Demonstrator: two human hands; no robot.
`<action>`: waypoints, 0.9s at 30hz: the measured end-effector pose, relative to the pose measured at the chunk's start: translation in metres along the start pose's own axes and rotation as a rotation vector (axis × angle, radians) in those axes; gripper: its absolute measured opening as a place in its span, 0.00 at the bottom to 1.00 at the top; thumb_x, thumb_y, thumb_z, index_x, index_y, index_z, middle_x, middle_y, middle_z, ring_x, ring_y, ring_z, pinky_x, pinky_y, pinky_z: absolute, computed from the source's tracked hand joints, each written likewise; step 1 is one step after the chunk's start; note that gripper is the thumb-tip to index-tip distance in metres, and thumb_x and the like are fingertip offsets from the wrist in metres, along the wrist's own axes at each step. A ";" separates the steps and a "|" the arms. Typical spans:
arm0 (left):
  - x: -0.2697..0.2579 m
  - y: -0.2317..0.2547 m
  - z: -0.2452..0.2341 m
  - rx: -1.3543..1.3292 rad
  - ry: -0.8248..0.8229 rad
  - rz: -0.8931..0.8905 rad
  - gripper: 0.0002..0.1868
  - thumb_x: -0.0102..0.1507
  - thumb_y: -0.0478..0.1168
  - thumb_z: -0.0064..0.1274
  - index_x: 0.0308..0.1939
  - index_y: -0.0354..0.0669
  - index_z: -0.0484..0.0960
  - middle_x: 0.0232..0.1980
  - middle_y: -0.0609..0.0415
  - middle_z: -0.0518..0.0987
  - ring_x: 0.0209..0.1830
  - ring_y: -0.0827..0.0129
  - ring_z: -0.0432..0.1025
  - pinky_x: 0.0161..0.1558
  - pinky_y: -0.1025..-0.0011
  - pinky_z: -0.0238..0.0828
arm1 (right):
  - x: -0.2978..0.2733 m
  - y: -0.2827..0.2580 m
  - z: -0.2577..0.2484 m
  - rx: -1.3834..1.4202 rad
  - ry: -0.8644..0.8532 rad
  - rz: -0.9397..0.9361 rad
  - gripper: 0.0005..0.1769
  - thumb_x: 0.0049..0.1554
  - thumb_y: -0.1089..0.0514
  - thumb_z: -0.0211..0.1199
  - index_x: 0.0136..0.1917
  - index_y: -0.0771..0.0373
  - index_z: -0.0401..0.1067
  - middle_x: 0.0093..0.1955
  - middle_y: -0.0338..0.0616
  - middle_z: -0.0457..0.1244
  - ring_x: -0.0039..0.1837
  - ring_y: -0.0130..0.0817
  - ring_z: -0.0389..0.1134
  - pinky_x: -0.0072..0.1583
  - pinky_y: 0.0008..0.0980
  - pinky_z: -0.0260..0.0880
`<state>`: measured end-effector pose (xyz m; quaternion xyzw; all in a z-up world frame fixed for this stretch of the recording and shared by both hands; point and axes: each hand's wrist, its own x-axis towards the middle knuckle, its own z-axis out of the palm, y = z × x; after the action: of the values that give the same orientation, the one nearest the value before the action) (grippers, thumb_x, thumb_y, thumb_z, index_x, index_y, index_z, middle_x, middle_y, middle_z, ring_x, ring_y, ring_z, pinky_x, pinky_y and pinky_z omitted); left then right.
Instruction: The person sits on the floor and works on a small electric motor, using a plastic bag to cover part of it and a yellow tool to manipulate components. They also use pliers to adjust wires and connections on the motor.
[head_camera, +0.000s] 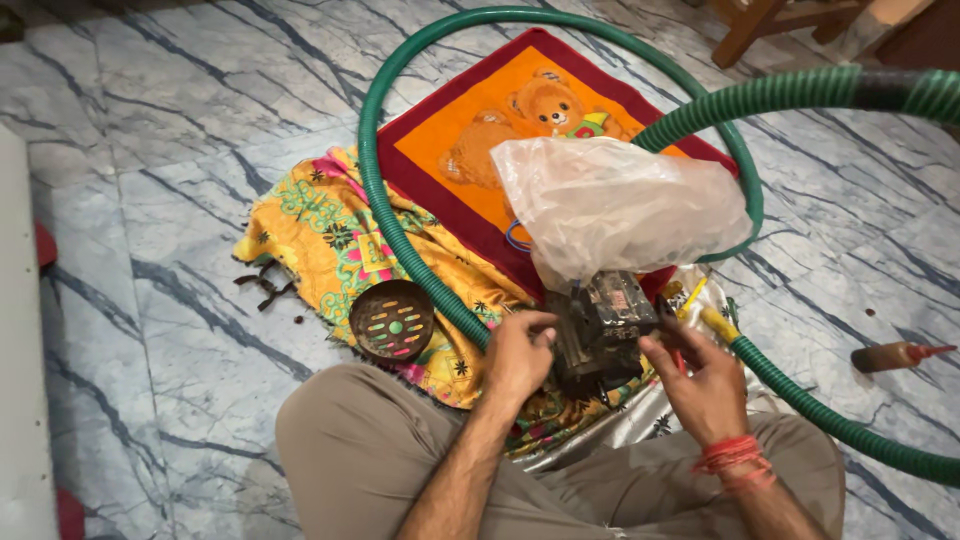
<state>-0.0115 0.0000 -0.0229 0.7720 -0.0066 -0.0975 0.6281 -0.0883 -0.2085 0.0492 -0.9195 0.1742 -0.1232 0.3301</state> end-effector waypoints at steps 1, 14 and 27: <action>0.000 -0.004 0.002 -0.009 -0.018 0.028 0.12 0.60 0.34 0.58 0.48 0.42 0.87 0.47 0.44 0.85 0.48 0.56 0.81 0.52 0.64 0.74 | 0.002 -0.012 0.003 -0.034 0.006 -0.057 0.36 0.51 0.41 0.72 0.64 0.68 0.74 0.53 0.52 0.72 0.52 0.35 0.73 0.55 0.35 0.71; -0.010 -0.001 0.005 -0.036 -0.084 0.029 0.13 0.60 0.32 0.57 0.48 0.42 0.87 0.48 0.43 0.85 0.52 0.53 0.79 0.54 0.63 0.73 | -0.002 -0.081 0.016 -0.249 0.050 0.032 0.39 0.43 0.38 0.77 0.57 0.69 0.77 0.47 0.54 0.72 0.48 0.44 0.75 0.53 0.40 0.73; -0.003 -0.018 0.010 0.128 0.038 -0.175 0.19 0.64 0.44 0.57 0.51 0.31 0.80 0.50 0.35 0.81 0.54 0.41 0.74 0.55 0.52 0.69 | -0.006 0.067 0.023 0.069 -0.271 0.161 0.31 0.50 0.48 0.72 0.61 0.69 0.76 0.54 0.49 0.74 0.55 0.33 0.75 0.57 0.33 0.73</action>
<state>-0.0184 -0.0056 -0.0420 0.8098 0.0665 -0.1370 0.5666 -0.1015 -0.2416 -0.0128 -0.8990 0.1967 0.0231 0.3907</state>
